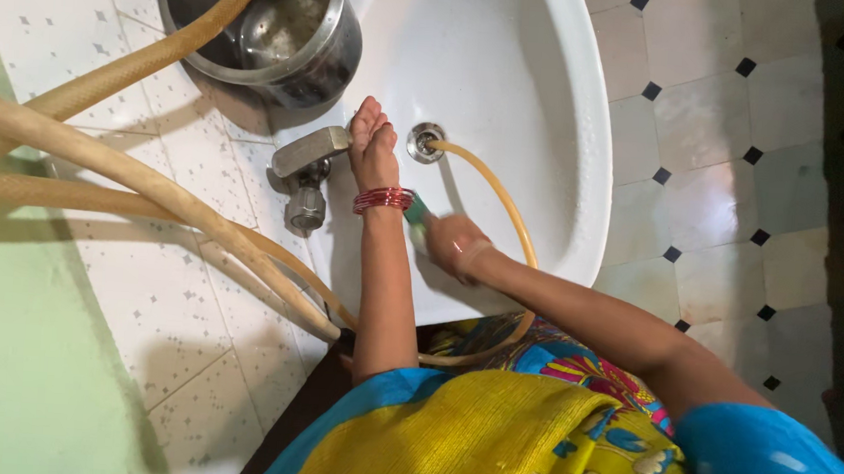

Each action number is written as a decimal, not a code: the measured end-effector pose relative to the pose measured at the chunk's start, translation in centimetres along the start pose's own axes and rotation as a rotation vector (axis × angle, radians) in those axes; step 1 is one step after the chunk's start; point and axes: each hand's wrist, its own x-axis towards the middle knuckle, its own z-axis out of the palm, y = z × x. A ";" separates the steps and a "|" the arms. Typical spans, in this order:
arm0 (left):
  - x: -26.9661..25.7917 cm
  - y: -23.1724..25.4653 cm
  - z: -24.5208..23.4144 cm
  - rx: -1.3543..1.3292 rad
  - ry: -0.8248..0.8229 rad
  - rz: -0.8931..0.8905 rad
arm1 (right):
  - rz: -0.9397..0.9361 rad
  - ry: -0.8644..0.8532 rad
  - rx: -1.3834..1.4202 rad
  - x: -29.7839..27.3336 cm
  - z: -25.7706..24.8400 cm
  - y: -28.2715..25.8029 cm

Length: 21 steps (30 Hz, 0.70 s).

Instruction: The person scrubs the interior of a white ceramic sink with a green scrubbing brush while water flows from a hose into the basin. They rinse the brush and the sink surface repeatedly, then briefly lift a metal pot from the sink before continuing to scrub and rinse.

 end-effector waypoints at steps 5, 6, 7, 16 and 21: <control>-0.2 -0.8 0.9 0.003 -0.029 0.006 | -0.084 0.071 0.340 -8.2 -3.5 4.9; -0.2 -0.9 1.2 0.000 -0.035 0.002 | -0.180 0.202 0.394 -8.8 -5.5 6.2; -0.4 -1.1 1.4 0.081 -0.052 0.009 | -0.151 0.299 0.345 -9.1 -7.6 7.6; -8.2 -2.2 8.1 1.059 -0.519 -0.081 | 0.109 -0.134 -0.244 -14.9 -10.2 14.0; -8.6 -0.8 7.8 1.169 -0.566 -0.221 | 0.234 -0.117 -0.090 -13.1 -10.7 16.7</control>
